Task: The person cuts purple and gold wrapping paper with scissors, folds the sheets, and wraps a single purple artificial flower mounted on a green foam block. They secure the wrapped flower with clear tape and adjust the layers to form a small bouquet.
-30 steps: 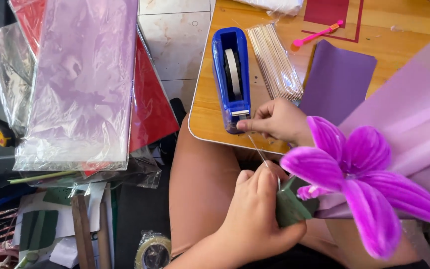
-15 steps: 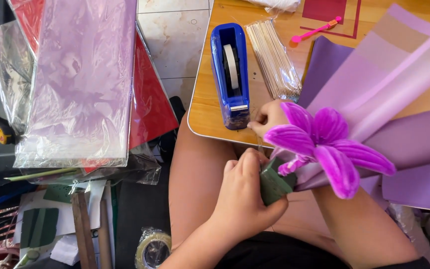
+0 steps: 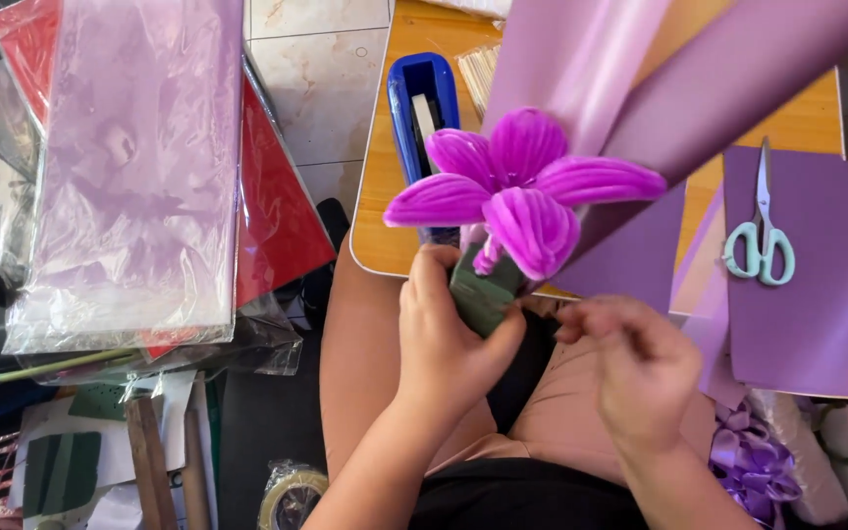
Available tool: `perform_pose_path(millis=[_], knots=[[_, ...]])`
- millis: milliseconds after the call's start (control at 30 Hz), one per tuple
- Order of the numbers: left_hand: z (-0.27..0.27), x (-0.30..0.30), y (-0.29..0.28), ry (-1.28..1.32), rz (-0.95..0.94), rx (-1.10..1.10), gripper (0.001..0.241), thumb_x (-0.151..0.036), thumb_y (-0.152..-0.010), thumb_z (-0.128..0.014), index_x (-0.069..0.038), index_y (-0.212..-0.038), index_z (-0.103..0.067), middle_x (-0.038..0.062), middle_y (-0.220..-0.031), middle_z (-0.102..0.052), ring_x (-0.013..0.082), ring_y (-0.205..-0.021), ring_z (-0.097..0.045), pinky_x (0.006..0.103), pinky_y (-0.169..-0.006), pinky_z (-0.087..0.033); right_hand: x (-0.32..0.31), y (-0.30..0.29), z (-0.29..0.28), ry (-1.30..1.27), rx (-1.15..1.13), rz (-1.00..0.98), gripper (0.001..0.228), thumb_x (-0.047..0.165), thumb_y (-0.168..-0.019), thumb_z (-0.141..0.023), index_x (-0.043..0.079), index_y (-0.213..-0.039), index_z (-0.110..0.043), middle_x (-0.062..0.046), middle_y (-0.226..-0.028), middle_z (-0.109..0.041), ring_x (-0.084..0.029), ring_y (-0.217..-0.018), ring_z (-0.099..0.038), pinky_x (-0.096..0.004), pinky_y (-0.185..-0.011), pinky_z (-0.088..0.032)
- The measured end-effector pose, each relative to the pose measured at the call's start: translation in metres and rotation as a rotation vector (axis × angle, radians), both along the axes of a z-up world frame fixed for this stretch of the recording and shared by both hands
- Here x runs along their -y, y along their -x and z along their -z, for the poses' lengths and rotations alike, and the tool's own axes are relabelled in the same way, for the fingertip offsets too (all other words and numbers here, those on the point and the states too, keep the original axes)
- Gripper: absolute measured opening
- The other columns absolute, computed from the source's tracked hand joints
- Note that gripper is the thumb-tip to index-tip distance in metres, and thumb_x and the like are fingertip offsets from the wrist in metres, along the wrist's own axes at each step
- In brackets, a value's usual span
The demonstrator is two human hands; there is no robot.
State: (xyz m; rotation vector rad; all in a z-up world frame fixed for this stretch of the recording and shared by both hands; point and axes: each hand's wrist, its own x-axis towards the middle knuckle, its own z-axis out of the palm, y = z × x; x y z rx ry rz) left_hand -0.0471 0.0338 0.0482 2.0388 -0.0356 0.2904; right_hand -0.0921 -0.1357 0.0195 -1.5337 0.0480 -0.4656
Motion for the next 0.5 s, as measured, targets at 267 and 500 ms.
perform_pose_path(millis=[267,500], knots=[[0.031,0.003,-0.002,-0.266,0.033,0.066,0.056,-0.030,-0.065,-0.076,-0.008,-0.109,-0.050,0.006,-0.101,-0.058,0.0336,-0.093,-0.061,0.0477,-0.079,-0.043,0.015,-0.002,-0.042,1.168,0.453,-0.367,0.020,0.008,-0.100,-0.055,-0.002,-0.111,-0.069,-0.014,-0.109,-0.072,-0.029,-0.092,-0.070,-0.042,-0.083,-0.058],[0.041,0.014,0.016,-0.393,0.125,0.035,0.051,-0.031,-0.063,-0.073,-0.009,-0.101,-0.047,0.007,-0.096,-0.053,0.0348,-0.076,-0.055,0.0462,-0.071,-0.036,0.020,-0.012,-0.057,1.508,0.770,-0.417,0.027,0.007,-0.105,-0.044,-0.003,-0.109,-0.068,-0.016,-0.104,-0.068,-0.026,-0.085,-0.064,-0.039,-0.078,-0.056]])
